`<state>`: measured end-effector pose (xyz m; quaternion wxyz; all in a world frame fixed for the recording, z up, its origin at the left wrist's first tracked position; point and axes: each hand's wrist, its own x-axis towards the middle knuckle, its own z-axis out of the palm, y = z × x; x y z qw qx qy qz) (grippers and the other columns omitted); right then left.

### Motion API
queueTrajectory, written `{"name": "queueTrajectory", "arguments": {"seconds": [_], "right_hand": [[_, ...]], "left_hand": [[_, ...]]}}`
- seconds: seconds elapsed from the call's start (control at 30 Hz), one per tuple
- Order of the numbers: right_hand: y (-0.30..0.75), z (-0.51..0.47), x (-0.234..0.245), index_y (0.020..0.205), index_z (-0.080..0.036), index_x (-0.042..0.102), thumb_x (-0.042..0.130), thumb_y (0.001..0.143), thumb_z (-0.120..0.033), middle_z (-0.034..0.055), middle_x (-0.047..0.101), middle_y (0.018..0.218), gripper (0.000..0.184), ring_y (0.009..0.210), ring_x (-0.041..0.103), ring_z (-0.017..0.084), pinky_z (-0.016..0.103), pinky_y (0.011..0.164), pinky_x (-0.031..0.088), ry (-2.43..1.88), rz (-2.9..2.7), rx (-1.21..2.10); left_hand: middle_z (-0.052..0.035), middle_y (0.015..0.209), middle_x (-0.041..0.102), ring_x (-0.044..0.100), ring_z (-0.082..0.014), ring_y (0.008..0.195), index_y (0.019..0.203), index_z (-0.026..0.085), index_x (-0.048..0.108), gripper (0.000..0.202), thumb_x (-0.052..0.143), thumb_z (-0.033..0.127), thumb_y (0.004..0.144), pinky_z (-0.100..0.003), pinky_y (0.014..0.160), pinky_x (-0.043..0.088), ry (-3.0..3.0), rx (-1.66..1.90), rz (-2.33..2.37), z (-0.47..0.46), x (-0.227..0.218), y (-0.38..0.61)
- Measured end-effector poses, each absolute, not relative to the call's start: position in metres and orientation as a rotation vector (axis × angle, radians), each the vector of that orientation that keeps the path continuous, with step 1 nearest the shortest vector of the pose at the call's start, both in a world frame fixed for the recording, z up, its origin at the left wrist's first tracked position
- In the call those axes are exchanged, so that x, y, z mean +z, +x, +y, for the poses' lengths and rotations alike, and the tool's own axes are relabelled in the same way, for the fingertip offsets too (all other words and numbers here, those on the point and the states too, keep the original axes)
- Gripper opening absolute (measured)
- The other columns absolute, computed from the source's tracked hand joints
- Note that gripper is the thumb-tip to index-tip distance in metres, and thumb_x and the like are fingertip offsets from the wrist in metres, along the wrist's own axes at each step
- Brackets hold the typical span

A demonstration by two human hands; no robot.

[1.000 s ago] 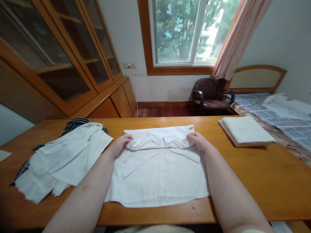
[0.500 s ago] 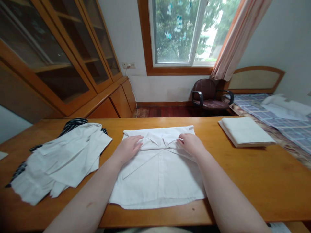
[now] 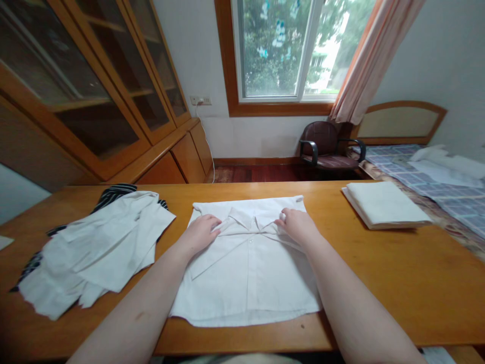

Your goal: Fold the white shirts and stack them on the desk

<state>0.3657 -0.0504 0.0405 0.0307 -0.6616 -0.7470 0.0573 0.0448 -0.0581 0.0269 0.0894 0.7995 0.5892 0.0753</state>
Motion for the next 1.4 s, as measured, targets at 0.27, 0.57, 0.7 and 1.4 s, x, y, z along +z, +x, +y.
{"name": "queueTrajectory", "arguments": {"seconds": [0.27, 0.57, 0.7, 1.4], "right_hand": [[0.368, -0.050, 0.034, 0.139, -0.020, 0.039, 0.054, 0.084, -0.036, 0.0118, 0.064, 0.111, 0.060, 0.098, 0.059, 0.026, 0.033, 0.086, 0.039, -1.746, -2.468, 0.354], [0.374, -0.047, 0.038, 0.096, -0.021, 0.072, 0.055, 0.084, -0.038, 0.0123, 0.060, 0.112, 0.027, 0.106, 0.054, 0.026, 0.040, 0.096, 0.036, -1.421, -2.297, 0.594], [0.382, -0.049, 0.047, 0.071, -0.018, 0.067, 0.059, 0.078, -0.051, 0.0098, 0.064, 0.093, 0.035, 0.098, 0.058, 0.024, 0.036, 0.092, 0.040, -1.214, -1.986, 0.910], [0.347, -0.079, 0.058, 0.102, -0.020, 0.062, 0.082, 0.045, -0.033, 0.0041, 0.060, 0.096, 0.061, 0.083, 0.054, 0.019, 0.027, 0.071, 0.042, -1.440, -2.496, 1.082]], "left_hand": [[-0.0083, 0.115, 0.064, 0.058, -0.0250, 0.106, 0.115, 0.021, 0.061, 0.039, 0.057, 0.024, 0.077, -0.032, 0.089, 0.041, 2.212, 0.220, 1.911, -0.056, 0.033, 0.040], [-0.0053, 0.097, 0.065, 0.060, -0.0210, 0.091, 0.087, 0.022, 0.063, 0.017, 0.052, 0.018, 0.075, -0.031, 0.081, 0.044, 2.330, 0.420, 1.695, -0.060, 0.042, 0.034], [-0.0044, 0.111, 0.063, 0.056, -0.0202, 0.103, 0.079, 0.021, 0.061, 0.008, 0.055, 0.025, 0.075, -0.031, 0.090, 0.040, 2.377, 0.586, 1.447, -0.064, 0.053, 0.028], [-0.0044, 0.140, 0.046, 0.042, -0.0246, 0.126, 0.136, 0.029, 0.044, 0.079, 0.074, 0.036, 0.064, -0.035, 0.105, 0.031, 2.374, 0.180, 1.006, -0.091, 0.056, 0.060]]}}
